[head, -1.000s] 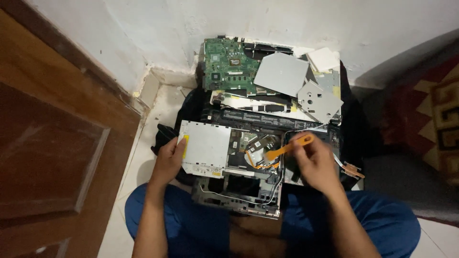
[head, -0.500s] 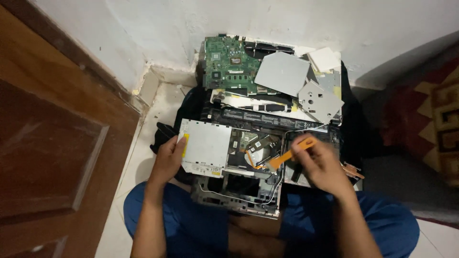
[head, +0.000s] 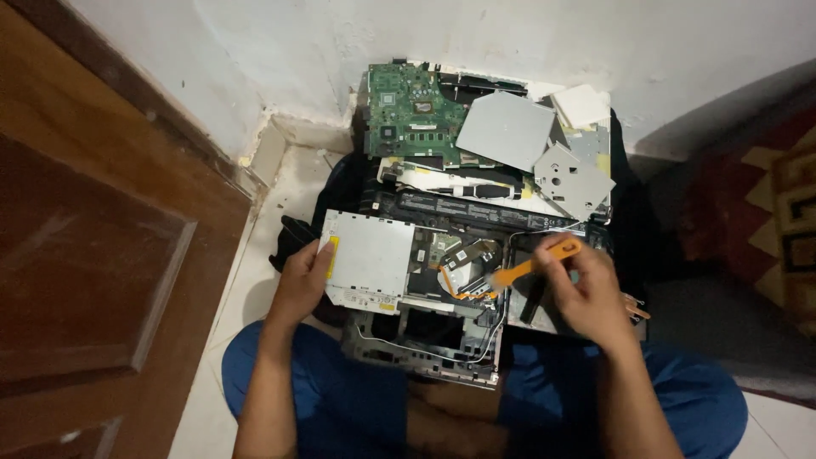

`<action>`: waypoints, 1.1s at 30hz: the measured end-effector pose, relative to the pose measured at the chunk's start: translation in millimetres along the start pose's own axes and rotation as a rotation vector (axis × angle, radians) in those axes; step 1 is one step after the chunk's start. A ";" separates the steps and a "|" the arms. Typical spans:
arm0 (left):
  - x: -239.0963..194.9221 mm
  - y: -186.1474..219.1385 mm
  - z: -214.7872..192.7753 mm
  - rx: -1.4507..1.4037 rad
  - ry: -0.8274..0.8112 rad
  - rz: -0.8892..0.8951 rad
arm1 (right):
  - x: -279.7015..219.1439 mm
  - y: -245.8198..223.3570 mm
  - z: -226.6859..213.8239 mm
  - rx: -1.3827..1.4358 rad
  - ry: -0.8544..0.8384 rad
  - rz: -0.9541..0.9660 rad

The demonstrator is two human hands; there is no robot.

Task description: The person sits on the floor and uses an orange pry tool to remove a metal cover from a disassembled electronic device. They then use a flashlight to illuminate the internal components, including a hard drive and circuit boards, while manipulating wires and parts with their hands.

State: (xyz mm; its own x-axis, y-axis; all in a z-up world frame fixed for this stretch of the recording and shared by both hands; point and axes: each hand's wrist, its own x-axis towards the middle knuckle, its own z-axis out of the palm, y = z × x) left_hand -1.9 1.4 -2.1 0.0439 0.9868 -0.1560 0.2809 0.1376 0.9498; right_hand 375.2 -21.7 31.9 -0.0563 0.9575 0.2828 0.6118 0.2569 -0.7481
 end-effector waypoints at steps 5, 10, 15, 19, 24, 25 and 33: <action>0.7 1.6 0.1 0.017 -0.003 -0.002 | -2.0 4.8 6.4 0.029 -0.037 0.006; 7.9 -11.1 -1.2 0.013 -0.010 0.013 | -3.2 2.1 8.6 0.126 -0.033 -0.011; 9.0 -20.7 -2.1 -0.009 0.004 0.021 | -0.8 17.0 11.1 0.091 0.025 -0.022; 11.9 -21.9 -1.8 0.009 0.002 0.041 | -7.6 4.8 29.4 0.254 0.027 -0.002; 8.3 -19.0 -1.3 0.040 0.009 0.026 | -5.8 -23.5 71.2 0.400 -0.014 0.046; 9.8 -21.9 -1.6 0.039 0.011 0.034 | -1.9 -30.7 74.1 0.328 -0.007 0.026; 16.4 -40.7 -4.9 0.065 0.003 0.049 | -0.5 -24.3 81.3 0.151 0.056 0.049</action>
State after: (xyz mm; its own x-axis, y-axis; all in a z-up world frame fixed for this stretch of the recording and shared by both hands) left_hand -17.4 12.4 -42.0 0.0565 0.9925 -0.1086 0.3405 0.0831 0.9365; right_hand 296.2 -17.7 1.1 0.0173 0.9617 0.2735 0.4873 0.2308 -0.8422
